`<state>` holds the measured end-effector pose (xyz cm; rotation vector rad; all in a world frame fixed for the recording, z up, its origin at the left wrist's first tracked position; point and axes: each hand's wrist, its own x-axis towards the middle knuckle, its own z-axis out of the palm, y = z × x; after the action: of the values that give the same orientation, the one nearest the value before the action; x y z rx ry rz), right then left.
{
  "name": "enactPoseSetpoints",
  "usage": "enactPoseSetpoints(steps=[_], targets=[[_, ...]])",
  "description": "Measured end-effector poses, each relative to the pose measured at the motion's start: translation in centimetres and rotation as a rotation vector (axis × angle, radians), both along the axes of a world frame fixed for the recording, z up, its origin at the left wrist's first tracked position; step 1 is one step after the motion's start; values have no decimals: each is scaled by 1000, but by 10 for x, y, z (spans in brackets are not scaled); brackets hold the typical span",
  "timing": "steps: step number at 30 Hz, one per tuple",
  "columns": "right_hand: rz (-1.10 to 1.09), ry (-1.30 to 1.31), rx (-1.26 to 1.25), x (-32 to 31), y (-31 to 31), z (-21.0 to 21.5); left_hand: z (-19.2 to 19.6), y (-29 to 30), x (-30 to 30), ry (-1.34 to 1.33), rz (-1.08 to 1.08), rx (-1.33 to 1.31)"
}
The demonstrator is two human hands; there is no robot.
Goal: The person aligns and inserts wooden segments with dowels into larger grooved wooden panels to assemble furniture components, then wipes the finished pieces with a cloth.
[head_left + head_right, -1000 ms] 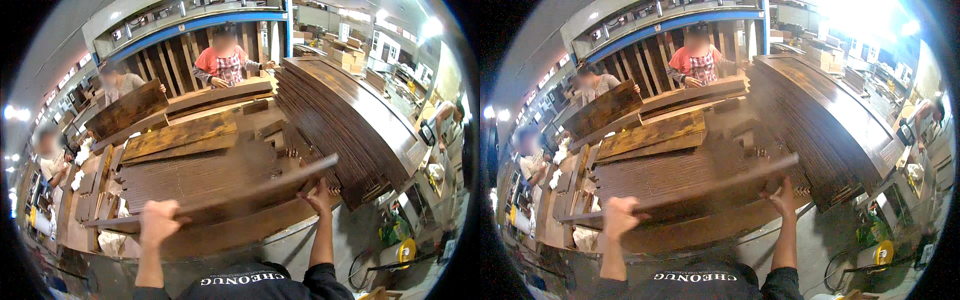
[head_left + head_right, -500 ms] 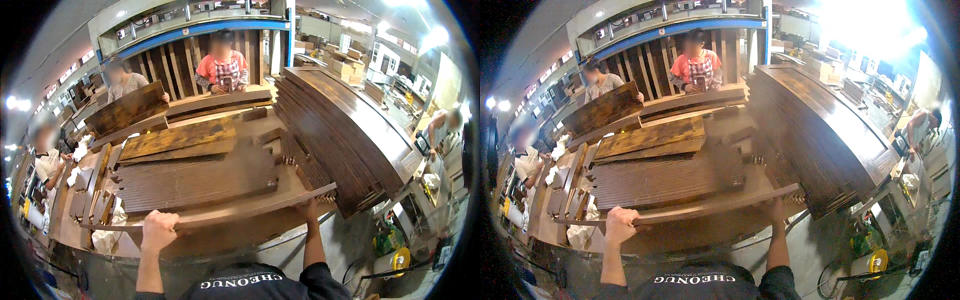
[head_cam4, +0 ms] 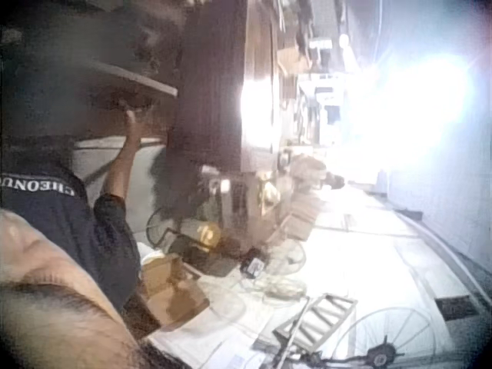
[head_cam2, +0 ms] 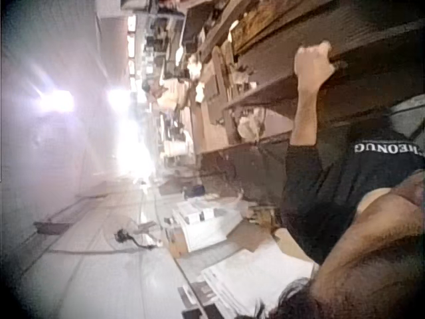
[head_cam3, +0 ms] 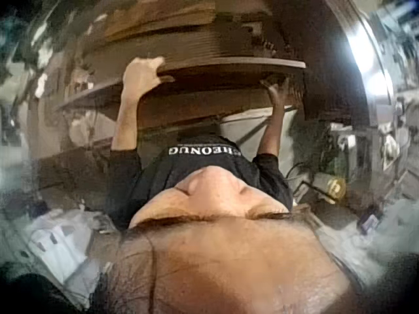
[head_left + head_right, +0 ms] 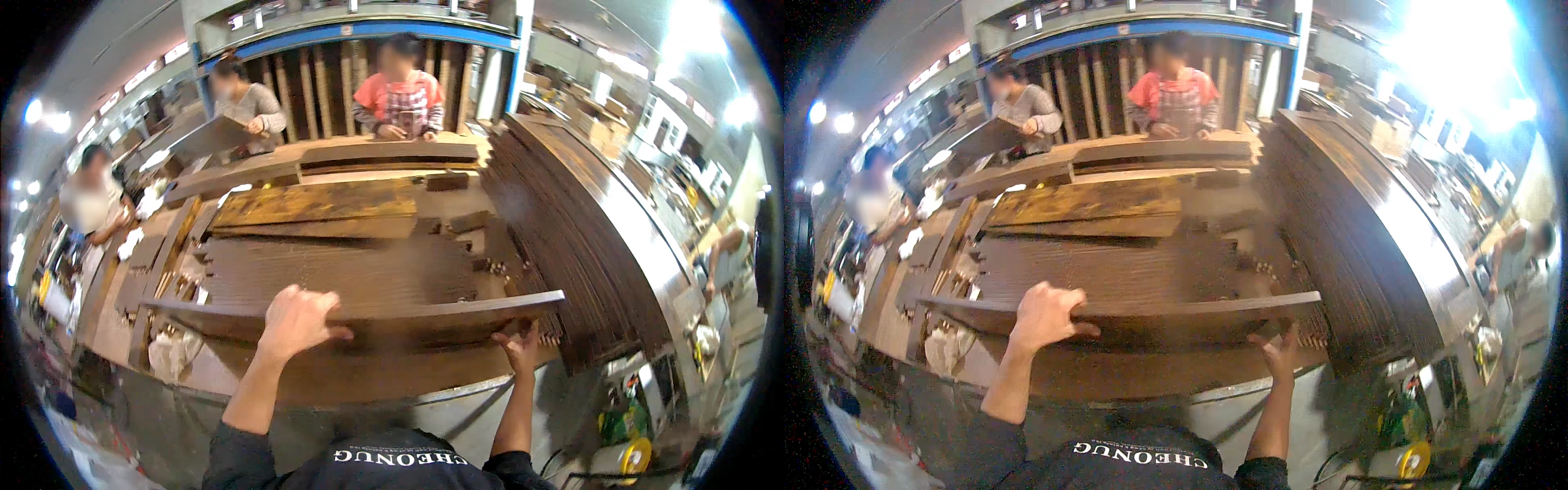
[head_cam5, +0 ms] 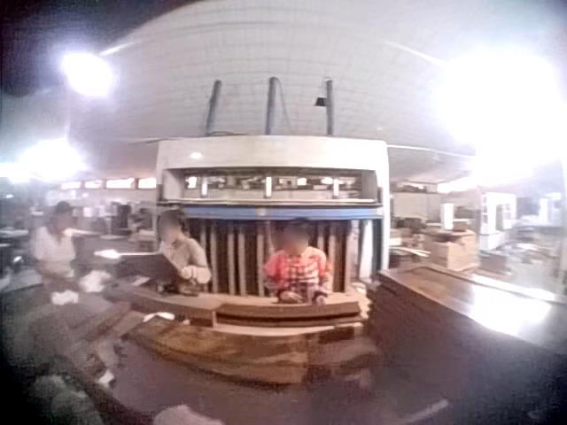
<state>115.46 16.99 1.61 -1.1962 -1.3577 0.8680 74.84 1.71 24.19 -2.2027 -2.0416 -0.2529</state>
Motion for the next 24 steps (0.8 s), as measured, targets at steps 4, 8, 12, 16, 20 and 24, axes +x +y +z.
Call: enactPoseSetpoints(steps=[4,8,12,16,20,24], targets=[[14,-31,2,-16,17,-4,2,22,-23,-6,5,-124],[72,-31,101,-6,29,11,-1,59,4,-208,-240,-295],[89,-244,249,-20,26,32,-31,167,71,-41,-426,-499],[36,-343,225,6,18,56,-1,182,127,-195,-460,-454],[19,-377,179,28,15,77,24,153,100,-326,-391,-413],[19,-328,91,47,18,85,31,125,98,-352,-304,-415]])
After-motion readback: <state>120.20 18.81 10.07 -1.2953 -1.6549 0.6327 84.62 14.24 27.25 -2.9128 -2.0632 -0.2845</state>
